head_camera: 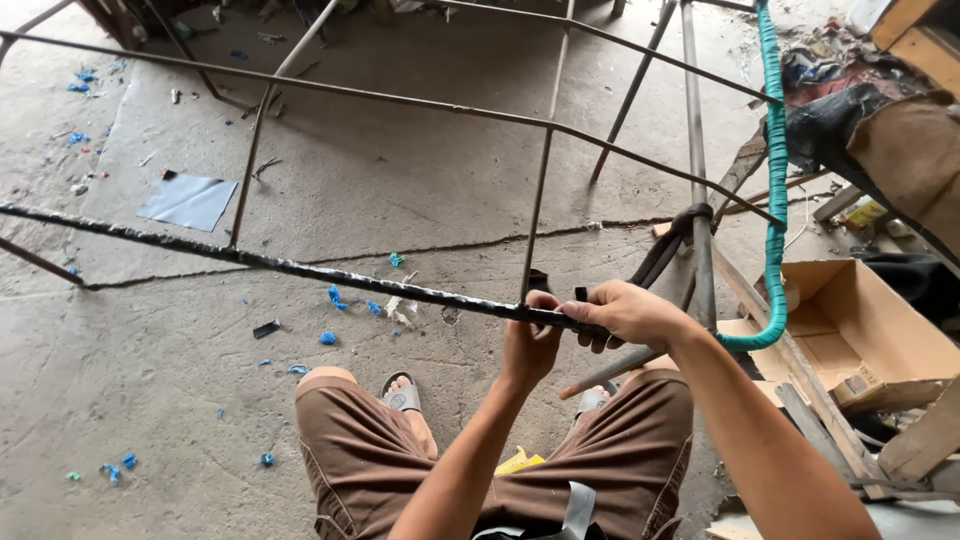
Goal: Wrapping a metal furniture frame with protective tape and cutting fabric to size with scissors.
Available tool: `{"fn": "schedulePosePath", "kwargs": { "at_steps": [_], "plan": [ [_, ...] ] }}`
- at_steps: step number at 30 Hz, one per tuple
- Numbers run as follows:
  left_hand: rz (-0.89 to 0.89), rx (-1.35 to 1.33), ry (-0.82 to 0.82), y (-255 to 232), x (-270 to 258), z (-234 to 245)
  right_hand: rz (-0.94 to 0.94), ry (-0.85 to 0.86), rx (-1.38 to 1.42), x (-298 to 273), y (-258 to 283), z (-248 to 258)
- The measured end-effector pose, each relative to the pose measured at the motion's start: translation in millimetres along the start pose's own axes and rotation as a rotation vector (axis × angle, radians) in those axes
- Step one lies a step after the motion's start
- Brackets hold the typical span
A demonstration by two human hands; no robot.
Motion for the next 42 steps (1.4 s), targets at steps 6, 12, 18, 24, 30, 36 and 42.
{"fn": "schedulePosePath", "kwargs": {
  "at_steps": [6, 12, 18, 24, 30, 36, 42],
  "plan": [
    [0.407, -0.229, 0.102, -43, -27, 23, 0.223, -0.204, 0.203, -26, 3, -17],
    [0.378, -0.319, 0.135, -31, -54, 30, 0.687, -0.414, -0.222, -41, -13, -13],
    [0.487, -0.578, -0.018, -44, -68, 23, 0.669, -0.386, -0.125, -48, -3, -17],
    [0.426, -0.703, -0.026, -57, -74, 13, 0.455, -0.358, -0.367, -49, 8, -9],
    [0.528, -0.583, 0.042, -54, -66, -9, 0.351, -0.262, -0.653, -41, -10, -6],
    [0.478, -0.480, -0.120, -110, -54, -2, 0.461, -0.250, -0.618, -61, -2, -12],
    [0.514, -0.548, -0.061, -86, -57, -15, 0.244, -0.372, -0.453, -56, -4, -11]
  ]
}}
Point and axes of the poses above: each hand's wrist, its own x-axis towards the middle knuckle, its own z-axis out of the back of the hand, y = z × x, the point moved 3 cm from there along x, towards the middle knuckle, and after that the axes turned 1 degree about z, right-handed, at the moved point
